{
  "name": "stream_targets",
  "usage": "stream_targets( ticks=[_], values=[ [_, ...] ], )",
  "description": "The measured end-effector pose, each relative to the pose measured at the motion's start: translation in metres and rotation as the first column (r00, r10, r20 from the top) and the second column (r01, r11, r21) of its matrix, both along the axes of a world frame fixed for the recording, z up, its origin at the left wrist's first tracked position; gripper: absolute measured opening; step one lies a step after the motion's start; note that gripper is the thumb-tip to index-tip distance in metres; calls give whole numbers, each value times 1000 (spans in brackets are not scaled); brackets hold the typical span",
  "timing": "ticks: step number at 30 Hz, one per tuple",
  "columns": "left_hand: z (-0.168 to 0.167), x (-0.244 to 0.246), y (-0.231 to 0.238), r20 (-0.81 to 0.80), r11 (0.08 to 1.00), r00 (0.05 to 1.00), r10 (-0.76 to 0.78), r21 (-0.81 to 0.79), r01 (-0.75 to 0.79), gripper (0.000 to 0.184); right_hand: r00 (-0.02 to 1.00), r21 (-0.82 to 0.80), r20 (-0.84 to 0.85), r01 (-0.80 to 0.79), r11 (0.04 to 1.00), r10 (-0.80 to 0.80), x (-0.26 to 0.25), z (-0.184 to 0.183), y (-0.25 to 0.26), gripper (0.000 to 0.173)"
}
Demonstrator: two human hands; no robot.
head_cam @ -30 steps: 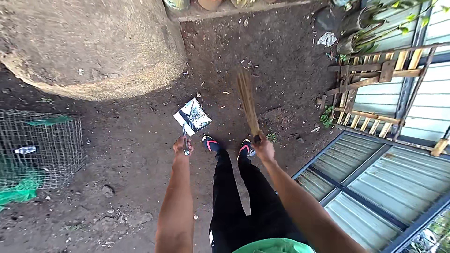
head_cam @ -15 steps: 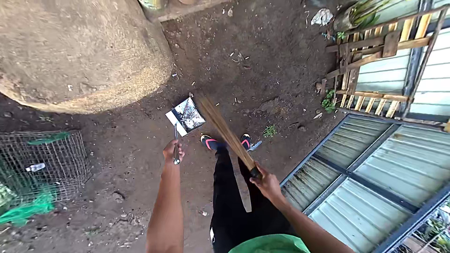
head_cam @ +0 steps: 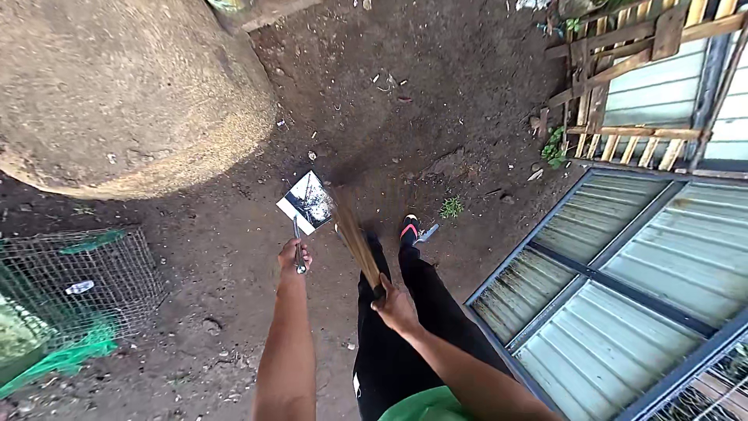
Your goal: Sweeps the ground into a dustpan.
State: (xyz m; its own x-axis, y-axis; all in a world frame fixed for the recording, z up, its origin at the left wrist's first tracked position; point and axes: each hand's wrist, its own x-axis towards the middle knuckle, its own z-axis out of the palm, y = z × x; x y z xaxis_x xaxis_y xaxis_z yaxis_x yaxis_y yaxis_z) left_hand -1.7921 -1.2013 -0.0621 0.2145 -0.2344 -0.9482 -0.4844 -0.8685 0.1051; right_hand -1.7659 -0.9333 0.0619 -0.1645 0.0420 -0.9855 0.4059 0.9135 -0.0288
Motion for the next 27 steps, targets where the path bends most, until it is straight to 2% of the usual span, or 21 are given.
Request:
stream_targets(
  ticks=[2, 5, 8, 12, 15, 18, 19, 23, 27],
  values=[
    [0, 5, -4, -28, 1000, 999, 18, -1, -18, 10, 1000, -57, 19, 4, 998, -3, 11, 16, 1, 89],
    [4, 18, -14, -131, 999, 990, 43, 13, -42, 14, 999, -73, 33, -23, 997, 25, -1, 51, 14, 87],
    [16, 26, -20, -205, 998, 977, 61, 38, -55, 18, 990, -33, -132, -53, 998, 48, -35, 77, 48, 83],
    [41, 25, -10, -224, 996, 972, 75, 57, -64, 20, 933, 79, -327, -130, 988, 149, -120, 79, 94, 79],
    [61, 3, 10, -233, 994, 967, 101, 70, -87, 26, 880, 180, -411, -178, 967, 238, -206, 56, 115, 72],
    [71, -26, 34, -270, 989, 952, 143, 79, -126, 26, 749, 234, -576, -233, 944, 328, -285, 7, 139, 74],
    [72, -38, 41, -294, 986, 941, 165, 80, -148, 24, 728, 269, -581, -250, 930, 364, -315, -6, 139, 76],
    [80, -101, 69, -344, 965, 902, 261, 85, -246, 22, 727, 302, -570, -247, 921, 382, -413, -45, 122, 78],
    [74, -167, 101, -348, 950, 886, 307, 60, -305, 20, 766, 274, -541, -229, 934, 347, -444, -77, 109, 79]
  ],
)
